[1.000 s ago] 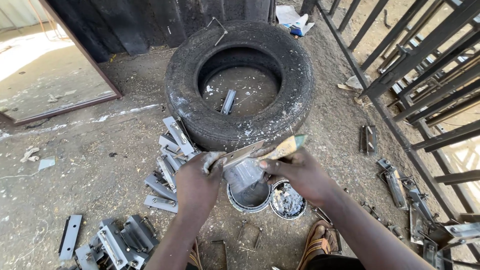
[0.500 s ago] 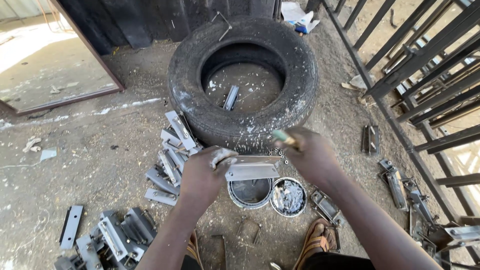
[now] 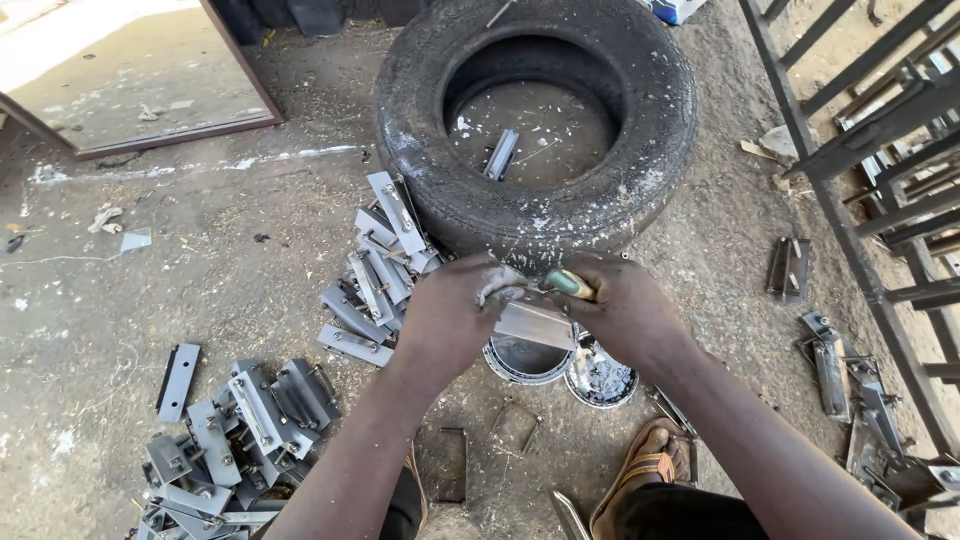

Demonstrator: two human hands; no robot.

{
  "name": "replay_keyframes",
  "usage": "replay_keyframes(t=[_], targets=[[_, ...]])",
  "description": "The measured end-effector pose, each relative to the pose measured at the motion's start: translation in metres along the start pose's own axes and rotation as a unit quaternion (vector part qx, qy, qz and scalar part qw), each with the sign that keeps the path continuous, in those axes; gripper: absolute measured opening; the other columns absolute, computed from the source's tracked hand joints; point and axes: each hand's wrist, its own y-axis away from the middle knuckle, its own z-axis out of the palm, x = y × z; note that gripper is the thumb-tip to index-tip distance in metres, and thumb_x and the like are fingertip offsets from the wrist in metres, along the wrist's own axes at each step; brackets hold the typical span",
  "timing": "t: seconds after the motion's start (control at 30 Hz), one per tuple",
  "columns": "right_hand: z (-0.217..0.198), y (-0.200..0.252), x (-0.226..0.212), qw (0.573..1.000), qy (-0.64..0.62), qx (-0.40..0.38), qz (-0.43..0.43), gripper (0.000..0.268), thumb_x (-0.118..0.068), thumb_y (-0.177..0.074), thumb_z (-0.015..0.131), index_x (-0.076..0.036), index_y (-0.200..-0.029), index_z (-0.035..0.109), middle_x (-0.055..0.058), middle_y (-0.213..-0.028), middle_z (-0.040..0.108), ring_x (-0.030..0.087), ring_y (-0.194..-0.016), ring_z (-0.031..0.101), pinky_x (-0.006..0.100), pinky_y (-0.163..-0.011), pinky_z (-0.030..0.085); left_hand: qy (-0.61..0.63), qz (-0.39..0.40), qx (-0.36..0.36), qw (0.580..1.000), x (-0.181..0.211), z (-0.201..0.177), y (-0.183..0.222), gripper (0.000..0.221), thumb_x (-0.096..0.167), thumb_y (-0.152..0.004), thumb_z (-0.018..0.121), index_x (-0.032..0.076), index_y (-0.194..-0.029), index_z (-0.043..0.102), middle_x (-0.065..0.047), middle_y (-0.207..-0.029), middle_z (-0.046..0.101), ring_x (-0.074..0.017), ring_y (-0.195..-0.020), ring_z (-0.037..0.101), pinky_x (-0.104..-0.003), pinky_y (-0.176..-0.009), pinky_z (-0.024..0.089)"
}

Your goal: Painting small metal brackets with a brush and black paint

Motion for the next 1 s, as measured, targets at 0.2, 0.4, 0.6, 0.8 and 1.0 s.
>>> replay_keyframes(t=[0.2, 0.4, 0.6, 0.8, 1.0], targets=[[0.017, -0.021, 0.041, 0.937, -0.051, 0.108, -0.328, 0.017, -0.016, -0.087, 0.074, -0.010, -0.074, 0.065, 0.009, -0.071, 0.066, 0.032, -0.068, 0.063, 0.040, -0.069, 0.053, 0.024, 0.056, 0.081, 0.995, -0.007, 0.007, 0.000, 0.025, 0.019, -0.094, 0.067, 0.012, -0.117, 0.072, -0.005, -0.123, 0.069, -0.0216, -0.079, 0.071, -0.039, -0.078, 0.065], [0.044, -0.028, 0.049, 0.951, 0.075, 0.203, -0.221, 0.013, -0.031, -0.081, 0.075, -0.018, -0.081, 0.070, 0.009, -0.075, 0.068, 0.037, -0.072, 0.070, 0.048, -0.062, 0.057, -0.068, 0.038, 0.212, 0.974, 0.018, -0.009, 0.010, 0.023, 0.026, -0.090, 0.076, 0.010, -0.107, 0.077, -0.010, -0.103, 0.074, -0.0286, -0.098, 0.072, -0.040, -0.085, 0.061], [0.049, -0.026, 0.034, 0.946, 0.111, 0.239, -0.190, 0.018, -0.027, -0.082, 0.078, -0.017, -0.074, 0.066, 0.005, -0.070, 0.067, 0.029, -0.067, 0.071, 0.039, -0.059, 0.058, 0.144, -0.125, 0.105, 0.976, 0.030, 0.008, 0.013, 0.038, 0.048, -0.092, 0.066, 0.014, -0.101, 0.080, -0.016, -0.089, 0.077, -0.0449, -0.093, 0.073, -0.059, -0.078, 0.060], [0.069, -0.025, 0.027, 0.934, 0.140, 0.253, -0.208, 0.018, -0.032, -0.078, 0.081, -0.019, -0.081, 0.070, 0.008, -0.073, 0.067, 0.033, -0.075, 0.071, 0.046, -0.063, 0.059, 0.215, -0.174, 0.130, 0.952, 0.002, 0.042, -0.002, 0.023, 0.037, -0.090, 0.070, 0.018, -0.099, 0.081, -0.013, -0.094, 0.079, -0.0435, -0.101, 0.072, -0.055, -0.086, 0.059], [0.046, 0.010, 0.001, 0.985, 0.068, 0.055, -0.148, 0.014, -0.023, -0.090, 0.069, -0.010, -0.094, 0.074, 0.016, -0.084, 0.075, 0.038, -0.083, 0.075, 0.049, -0.073, 0.061, 0.206, -0.130, 0.193, 0.950, 0.013, -0.002, 0.012, 0.023, 0.019, -0.094, 0.064, 0.009, -0.109, 0.077, -0.015, -0.105, 0.079, -0.0390, -0.103, 0.075, -0.051, -0.089, 0.059]])
